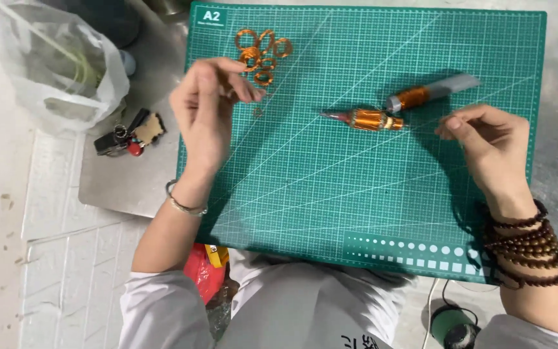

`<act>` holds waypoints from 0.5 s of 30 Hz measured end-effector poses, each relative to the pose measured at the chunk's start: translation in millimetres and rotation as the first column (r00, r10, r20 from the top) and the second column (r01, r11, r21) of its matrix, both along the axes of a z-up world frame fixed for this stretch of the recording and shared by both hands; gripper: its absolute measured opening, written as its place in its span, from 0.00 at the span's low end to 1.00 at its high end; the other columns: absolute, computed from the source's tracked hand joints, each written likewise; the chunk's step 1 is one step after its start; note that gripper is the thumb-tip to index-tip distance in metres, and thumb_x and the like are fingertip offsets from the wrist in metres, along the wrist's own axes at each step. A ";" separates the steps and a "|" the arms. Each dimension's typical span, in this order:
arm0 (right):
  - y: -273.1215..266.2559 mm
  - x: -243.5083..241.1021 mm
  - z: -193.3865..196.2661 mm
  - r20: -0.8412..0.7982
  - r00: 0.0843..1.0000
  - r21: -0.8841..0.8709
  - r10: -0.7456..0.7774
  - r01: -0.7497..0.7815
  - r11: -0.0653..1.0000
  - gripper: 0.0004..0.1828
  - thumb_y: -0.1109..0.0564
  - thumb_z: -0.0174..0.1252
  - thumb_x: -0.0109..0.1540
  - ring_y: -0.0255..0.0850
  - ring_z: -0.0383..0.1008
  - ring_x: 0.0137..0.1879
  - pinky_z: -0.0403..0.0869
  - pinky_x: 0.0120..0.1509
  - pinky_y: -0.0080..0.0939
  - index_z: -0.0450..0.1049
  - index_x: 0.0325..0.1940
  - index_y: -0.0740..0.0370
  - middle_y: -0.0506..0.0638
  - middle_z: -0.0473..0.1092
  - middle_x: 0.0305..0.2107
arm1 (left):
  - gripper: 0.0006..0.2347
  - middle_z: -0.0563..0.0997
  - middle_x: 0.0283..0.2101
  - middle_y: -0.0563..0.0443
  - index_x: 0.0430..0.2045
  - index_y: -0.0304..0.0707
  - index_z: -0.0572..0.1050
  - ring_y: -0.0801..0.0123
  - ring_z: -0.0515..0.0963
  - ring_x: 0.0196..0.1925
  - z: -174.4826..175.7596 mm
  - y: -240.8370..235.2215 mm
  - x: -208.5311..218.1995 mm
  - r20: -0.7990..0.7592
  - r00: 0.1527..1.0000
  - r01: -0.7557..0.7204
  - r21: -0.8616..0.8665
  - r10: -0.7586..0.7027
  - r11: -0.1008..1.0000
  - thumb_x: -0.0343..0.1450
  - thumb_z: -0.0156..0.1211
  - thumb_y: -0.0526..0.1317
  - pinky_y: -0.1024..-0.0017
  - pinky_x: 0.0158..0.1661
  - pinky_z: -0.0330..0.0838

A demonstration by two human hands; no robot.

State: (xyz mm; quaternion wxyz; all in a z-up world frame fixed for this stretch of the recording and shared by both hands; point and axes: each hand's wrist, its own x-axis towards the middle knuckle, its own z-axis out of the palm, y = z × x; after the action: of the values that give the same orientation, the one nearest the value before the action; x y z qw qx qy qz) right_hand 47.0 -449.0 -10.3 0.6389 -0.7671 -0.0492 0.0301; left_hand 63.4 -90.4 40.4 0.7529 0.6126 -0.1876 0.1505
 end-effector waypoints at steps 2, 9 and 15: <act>-1.3 -1.9 2.2 0.037 0.999 -0.096 0.006 -0.002 0.995 0.01 0.64 0.55 0.67 0.37 0.73 0.45 0.73 0.55 0.33 0.71 0.40 0.64 0.51 0.71 0.36 | 0.13 0.72 0.25 0.46 0.36 0.32 0.70 0.65 0.76 0.28 4.8 -0.4 2.6 0.009 1.000 -0.007 0.006 0.007 1.000 0.77 0.40 0.43 0.72 0.35 0.78; 0.2 -4.4 10.0 0.548 0.627 -0.806 0.553 0.219 0.550 0.10 0.57 0.66 0.60 0.47 0.60 0.44 0.69 0.56 0.50 0.74 0.32 0.66 0.53 0.60 0.32 | 0.13 0.69 0.23 0.48 0.37 0.34 0.70 0.65 0.75 0.28 2.6 3.7 5.8 -0.056 0.996 -0.062 0.022 0.064 0.998 0.77 0.39 0.45 0.68 0.39 0.79; 10.0 -8.0 11.4 0.582 0.517 -0.776 0.628 0.583 0.240 0.13 0.55 0.64 0.67 0.47 0.66 0.45 0.61 0.75 0.55 0.72 0.33 0.61 0.50 0.61 0.29 | 0.13 0.70 0.26 0.49 0.36 0.33 0.70 0.66 0.75 0.29 -2.7 11.6 1.2 -0.091 0.992 -0.087 -0.012 0.086 0.996 0.76 0.40 0.44 0.68 0.40 0.80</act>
State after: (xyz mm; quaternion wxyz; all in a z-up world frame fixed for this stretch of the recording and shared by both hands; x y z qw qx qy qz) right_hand 38.9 -439.0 1.1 -0.1044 -0.8796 -0.3396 -0.3164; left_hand 64.6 -78.8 37.7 0.7583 0.6203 -0.1253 0.1565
